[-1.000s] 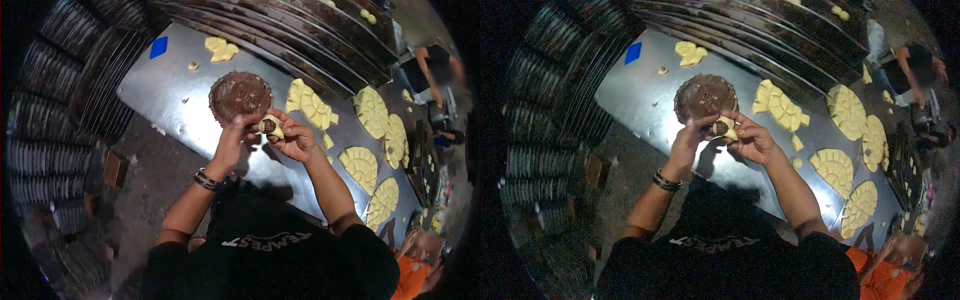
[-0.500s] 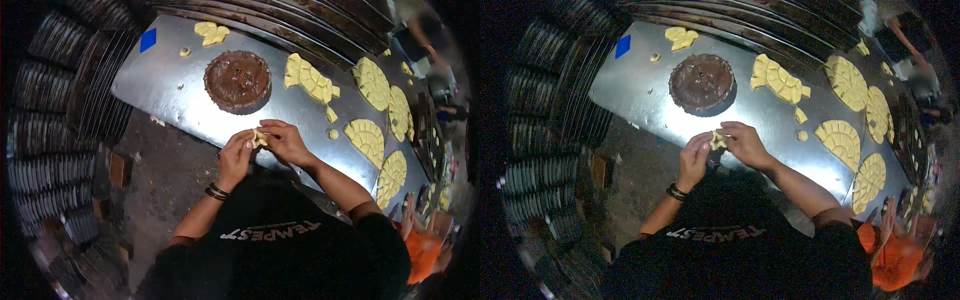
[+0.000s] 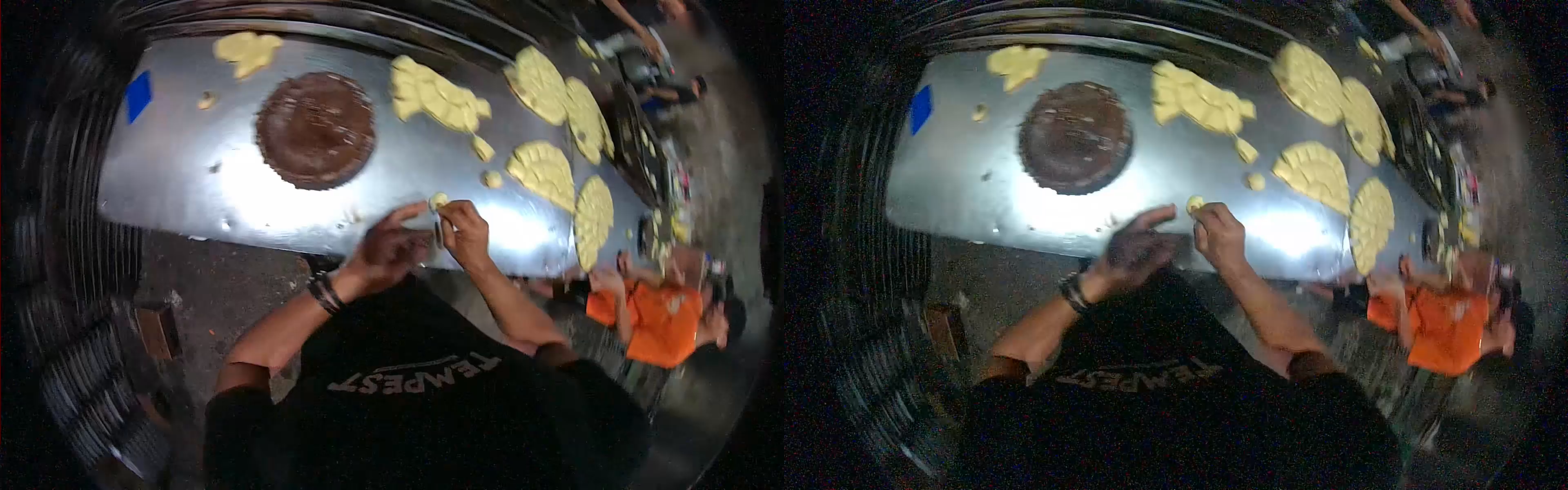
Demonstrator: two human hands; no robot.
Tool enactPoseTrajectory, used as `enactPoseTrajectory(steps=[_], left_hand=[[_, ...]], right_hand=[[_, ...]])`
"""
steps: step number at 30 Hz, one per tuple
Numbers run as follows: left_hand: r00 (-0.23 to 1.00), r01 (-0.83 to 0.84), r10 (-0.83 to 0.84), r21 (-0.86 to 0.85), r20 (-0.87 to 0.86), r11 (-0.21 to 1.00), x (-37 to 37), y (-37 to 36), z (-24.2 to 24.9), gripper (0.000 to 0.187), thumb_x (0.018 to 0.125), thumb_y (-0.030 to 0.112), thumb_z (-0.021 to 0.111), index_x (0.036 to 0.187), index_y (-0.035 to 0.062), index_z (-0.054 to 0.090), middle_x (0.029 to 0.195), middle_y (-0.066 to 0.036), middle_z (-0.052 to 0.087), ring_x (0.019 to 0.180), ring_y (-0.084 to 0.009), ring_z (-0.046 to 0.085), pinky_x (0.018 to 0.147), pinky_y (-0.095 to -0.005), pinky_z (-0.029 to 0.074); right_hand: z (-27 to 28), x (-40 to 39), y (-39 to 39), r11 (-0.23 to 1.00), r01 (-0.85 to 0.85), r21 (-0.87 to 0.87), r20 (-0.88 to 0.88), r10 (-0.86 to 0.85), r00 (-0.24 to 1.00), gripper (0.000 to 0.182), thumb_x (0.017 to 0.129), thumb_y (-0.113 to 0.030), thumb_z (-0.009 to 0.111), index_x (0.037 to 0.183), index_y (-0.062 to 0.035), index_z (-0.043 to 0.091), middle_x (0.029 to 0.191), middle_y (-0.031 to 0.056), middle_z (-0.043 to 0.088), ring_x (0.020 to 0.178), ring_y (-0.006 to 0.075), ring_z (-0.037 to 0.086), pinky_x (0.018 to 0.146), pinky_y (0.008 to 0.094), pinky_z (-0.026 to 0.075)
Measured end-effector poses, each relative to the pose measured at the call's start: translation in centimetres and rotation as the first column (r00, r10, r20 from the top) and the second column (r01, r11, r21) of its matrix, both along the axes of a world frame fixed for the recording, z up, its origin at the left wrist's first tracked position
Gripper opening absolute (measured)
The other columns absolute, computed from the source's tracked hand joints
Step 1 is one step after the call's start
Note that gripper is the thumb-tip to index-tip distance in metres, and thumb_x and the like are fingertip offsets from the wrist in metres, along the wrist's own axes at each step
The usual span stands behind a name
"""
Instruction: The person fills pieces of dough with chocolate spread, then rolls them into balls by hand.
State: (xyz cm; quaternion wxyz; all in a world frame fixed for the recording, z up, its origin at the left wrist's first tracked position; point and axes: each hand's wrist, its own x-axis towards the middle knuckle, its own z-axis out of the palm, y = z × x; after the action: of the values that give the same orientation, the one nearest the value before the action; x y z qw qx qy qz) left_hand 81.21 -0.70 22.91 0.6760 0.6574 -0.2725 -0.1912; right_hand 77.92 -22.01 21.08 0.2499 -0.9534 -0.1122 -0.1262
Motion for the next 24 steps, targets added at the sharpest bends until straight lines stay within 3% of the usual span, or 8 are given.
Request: enactPoseTrajectory(steps=[2,4,7,13,15,17,22,24], left_hand=[[0.987,-0.057,0.041,-0.098,-0.158,0.994,0.5,0.0,0.3,0.025,0.087,0.014,0.056,0.104,-0.0039,0.062,0.131,-0.016,0.044,0.097,-0.0182,0.06,0.08,-0.0274,0.049],[0.931,-0.31,0.258,-0.185,-0.258,0.933,1.7,0.6,2.7,0.025,0.09,0.016,0.054,0.103,-0.0046,0.062,0.125,-0.014,0.05,0.096,-0.0183,0.06,0.078,-0.0276,0.051],[0.81,-0.584,0.583,0.009,-0.06,0.812,3.8,4.2,4.2,0.03,0.092,0.022,0.052,0.107,-0.0012,0.063,0.119,-0.01,0.055,0.087,-0.014,0.061,0.067,-0.0242,0.05],[0.543,-0.837,0.839,0.06,-0.045,0.544,4.1,8.4,7.7,0.037,0.092,0.026,0.051,0.115,-0.0022,0.058,0.114,-0.009,0.06,0.078,-0.0117,0.055,0.066,-0.026,0.043],[0.525,-0.843,0.843,0.067,-0.116,0.534,4.8,10.5,8.2,0.037,0.092,0.027,0.051,0.114,-0.002,0.059,0.113,-0.008,0.06,0.078,-0.0121,0.056,0.066,-0.0258,0.042],[0.508,-0.851,0.85,0.072,-0.138,0.521,6.2,12.9,7.9,0.037,0.092,0.028,0.052,0.112,-0.0015,0.059,0.113,-0.008,0.06,0.079,-0.0126,0.056,0.066,-0.0253,0.042],[0.427,-0.859,0.902,0.343,0.068,0.38,12.4,18.6,6.0,0.034,0.087,0.03,0.053,0.104,0.0035,0.066,0.095,-0.007,0.065,0.081,-0.0155,0.057,0.066,-0.0264,0.043],[0.571,-0.722,0.769,0.622,0.287,0.304,17.2,19.8,3.7,0.042,0.084,0.04,0.053,0.098,0.0036,0.068,0.096,-0.01,0.066,0.084,-0.0222,0.061,0.069,-0.034,0.045]], right_hand=[[-2.3,-3.8,-3.5,0.993,-0.115,0.021,-0.083,0.116,0.99,0.029,0.069,0.005,0.062,0.097,-0.005,0.062,0.104,0.0159,0.057,0.099,0.0302,0.058,0.083,0.0389,0.049],[-3.7,-5.2,-5.4,0.792,0.205,0.575,-0.485,0.129,0.865,0.018,0.075,-0.001,0.061,0.093,-0.0038,0.06,0.094,0.0133,0.058,0.09,0.0268,0.059,0.078,0.0346,0.049],[-1.8,-1.2,-6.4,0.806,-0.082,0.586,-0.406,0.38,0.831,0.008,0.079,-0.007,0.061,0.077,-0.0031,0.055,0.079,0.0089,0.057,0.077,0.024,0.056,0.07,0.0338,0.045],[-2.5,3.3,-1.7,0.918,-0.395,-0.03,-0.022,0.394,0.919,0.008,0.069,-0.003,0.059,0.073,-0.0064,0.053,0.074,0.0089,0.051,0.072,0.0277,0.05,0.069,0.0399,0.04],[-2.8,2.7,-4.5,0.765,-0.639,0.08,0.061,0.637,0.769,0.011,0.066,-0.004,0.058,0.076,-0.0064,0.054,0.081,0.0115,0.051,0.076,0.0291,0.049,0.071,0.0415,0.039],[-5.2,4.5,-8.9,0.586,-0.807,-0.072,-0.266,0.769,0.582,0.012,0.068,-0.005,0.057,0.078,-0.0044,0.052,0.082,0.0137,0.049,0.077,0.0299,0.047,0.07,0.0416,0.039],[-3.3,7.3,-4.3,0.957,-0.291,-0.011,-0.045,0.29,0.956,0.015,0.07,-0.006,0.056,0.084,-0.0044,0.05,0.089,0.0145,0.05,0.087,0.0334,0.049,0.076,0.0422,0.039],[-4.6,5.8,-2.6,0.998,-0.063,-0.029,-0.062,0.062,0.996,0.017,0.072,-0.006,0.055,0.088,-0.0029,0.052,0.091,0.0162,0.05,0.088,0.0346,0.048,0.079,0.0431,0.039]])
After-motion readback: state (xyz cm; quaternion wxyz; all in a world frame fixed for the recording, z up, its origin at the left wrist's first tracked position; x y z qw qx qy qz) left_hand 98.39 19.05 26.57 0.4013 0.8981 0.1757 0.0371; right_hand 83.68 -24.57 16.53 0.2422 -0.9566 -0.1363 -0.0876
